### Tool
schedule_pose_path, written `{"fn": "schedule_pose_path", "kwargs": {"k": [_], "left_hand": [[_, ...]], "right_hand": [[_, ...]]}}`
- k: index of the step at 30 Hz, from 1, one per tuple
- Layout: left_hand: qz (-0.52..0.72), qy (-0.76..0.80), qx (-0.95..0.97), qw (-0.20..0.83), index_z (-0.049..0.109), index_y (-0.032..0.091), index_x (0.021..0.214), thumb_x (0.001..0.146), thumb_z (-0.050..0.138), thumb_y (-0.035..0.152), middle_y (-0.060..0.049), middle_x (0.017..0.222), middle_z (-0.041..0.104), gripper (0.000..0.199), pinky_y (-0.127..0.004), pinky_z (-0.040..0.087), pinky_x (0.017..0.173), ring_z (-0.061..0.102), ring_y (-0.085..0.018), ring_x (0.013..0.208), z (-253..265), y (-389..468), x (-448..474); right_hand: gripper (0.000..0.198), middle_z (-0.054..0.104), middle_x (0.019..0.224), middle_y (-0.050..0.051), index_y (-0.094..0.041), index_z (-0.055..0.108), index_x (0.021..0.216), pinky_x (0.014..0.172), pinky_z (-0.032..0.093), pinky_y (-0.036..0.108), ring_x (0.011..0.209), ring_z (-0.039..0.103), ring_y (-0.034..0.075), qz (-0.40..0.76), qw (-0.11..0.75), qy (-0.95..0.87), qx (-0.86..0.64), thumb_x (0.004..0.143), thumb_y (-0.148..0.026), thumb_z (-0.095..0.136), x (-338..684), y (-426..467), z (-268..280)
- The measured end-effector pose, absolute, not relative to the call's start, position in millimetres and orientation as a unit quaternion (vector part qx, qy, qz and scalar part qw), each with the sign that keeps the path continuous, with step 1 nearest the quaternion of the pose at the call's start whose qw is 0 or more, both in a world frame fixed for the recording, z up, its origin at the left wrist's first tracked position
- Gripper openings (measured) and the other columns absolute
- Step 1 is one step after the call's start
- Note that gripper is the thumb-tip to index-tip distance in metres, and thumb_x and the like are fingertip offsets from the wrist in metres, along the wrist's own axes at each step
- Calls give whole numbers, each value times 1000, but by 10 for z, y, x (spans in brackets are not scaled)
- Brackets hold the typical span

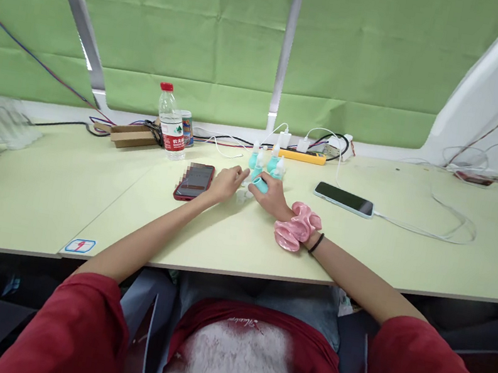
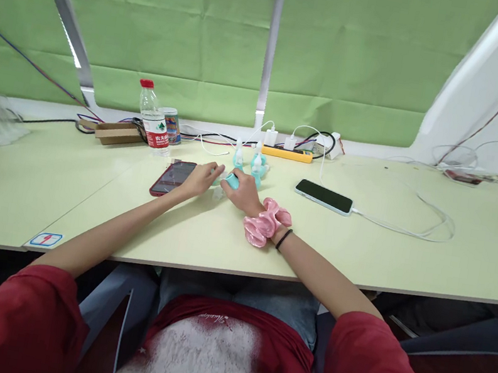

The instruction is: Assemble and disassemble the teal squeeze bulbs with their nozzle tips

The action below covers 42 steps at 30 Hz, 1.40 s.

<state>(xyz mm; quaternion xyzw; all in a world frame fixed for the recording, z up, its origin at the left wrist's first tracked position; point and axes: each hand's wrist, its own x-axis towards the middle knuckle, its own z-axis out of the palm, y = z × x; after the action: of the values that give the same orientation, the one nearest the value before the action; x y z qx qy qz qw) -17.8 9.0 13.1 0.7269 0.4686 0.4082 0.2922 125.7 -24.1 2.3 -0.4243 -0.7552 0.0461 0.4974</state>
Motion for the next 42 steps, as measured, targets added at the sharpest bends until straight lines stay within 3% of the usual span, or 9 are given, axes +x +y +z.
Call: {"fn": "schedule_pose_path", "kwargs": {"k": [3, 8, 12, 20, 24, 29, 33, 38, 42], "left_hand": [[365, 484, 764, 219, 52, 17, 78, 68, 63, 32, -3, 66, 54, 22, -24, 35, 62, 55, -21, 80, 33, 36, -179], [270, 504, 809, 137, 49, 13, 102, 80, 50, 29, -6, 91, 56, 27, -36, 41, 76, 54, -18, 85, -33, 11, -182], [214, 512, 827, 86, 48, 14, 108, 83, 46, 29, -7, 105, 52, 30, -39, 43, 79, 52, -19, 92, 6, 16, -174], [145, 524, 839, 23, 51, 14, 103, 83, 47, 29, -7, 104, 54, 26, -38, 45, 78, 53, -18, 92, 70, -5, -164], [141, 531, 835, -2, 50, 13, 105, 83, 46, 29, -7, 104, 54, 28, -39, 44, 79, 53, -18, 93, 54, -2, -157], [151, 549, 821, -37, 50, 13, 106, 84, 45, 31, -7, 103, 54, 29, -39, 45, 78, 54, -18, 91, 71, -30, -134], [158, 551, 817, -60, 50, 13, 104, 84, 43, 33, -7, 98, 56, 30, -38, 45, 76, 55, -17, 87, 105, -75, -114], [162, 548, 817, -78, 53, 12, 98, 86, 38, 36, -6, 90, 59, 31, -36, 44, 73, 56, -16, 83, 114, -92, -103], [170, 545, 816, -90, 55, 16, 96, 87, 30, 34, -8, 87, 62, 33, -32, 42, 68, 57, -20, 84, 118, -96, -94]], "right_hand": [[12, 46, 54, -3, -17, 51, 69, 53, 34, 22, 51, 42, 11, 48, 485, -760, -431, 71, -28, 47, 1268, -224, 5], [12, 54, 58, -1, -17, 57, 70, 55, 33, 23, 54, 46, 12, 37, 445, -775, -447, 69, -27, 50, 1255, -217, -18], [15, 59, 61, 2, -18, 60, 69, 55, 32, 24, 55, 49, 14, 15, 424, -777, -466, 67, -31, 55, 1249, -206, -42], [22, 61, 59, 1, -18, 62, 77, 54, 36, 25, 54, 54, 15, -18, 442, -759, -479, 69, -37, 54, 1251, -202, -47], [20, 64, 64, 1, -18, 59, 83, 60, 41, 26, 59, 58, 16, -21, 459, -760, -459, 68, -31, 56, 1253, -183, -62], [8, 64, 67, 0, -19, 55, 75, 60, 44, 25, 63, 60, 15, -22, 479, -773, -415, 69, -24, 54, 1260, -167, -84], [11, 61, 68, 1, -19, 53, 76, 61, 45, 26, 62, 58, 14, -41, 513, -762, -394, 72, -29, 52, 1278, -198, -42], [33, 48, 108, 11, -18, 42, 103, 84, 38, 38, 101, 46, 22, -105, 593, -691, -400, 73, -29, 49, 1438, -130, 116], [49, 41, 114, 12, -18, 35, 110, 93, 25, 46, 113, 33, 26, -179, 630, -614, -441, 67, -28, 53, 1634, 49, 151]]}}
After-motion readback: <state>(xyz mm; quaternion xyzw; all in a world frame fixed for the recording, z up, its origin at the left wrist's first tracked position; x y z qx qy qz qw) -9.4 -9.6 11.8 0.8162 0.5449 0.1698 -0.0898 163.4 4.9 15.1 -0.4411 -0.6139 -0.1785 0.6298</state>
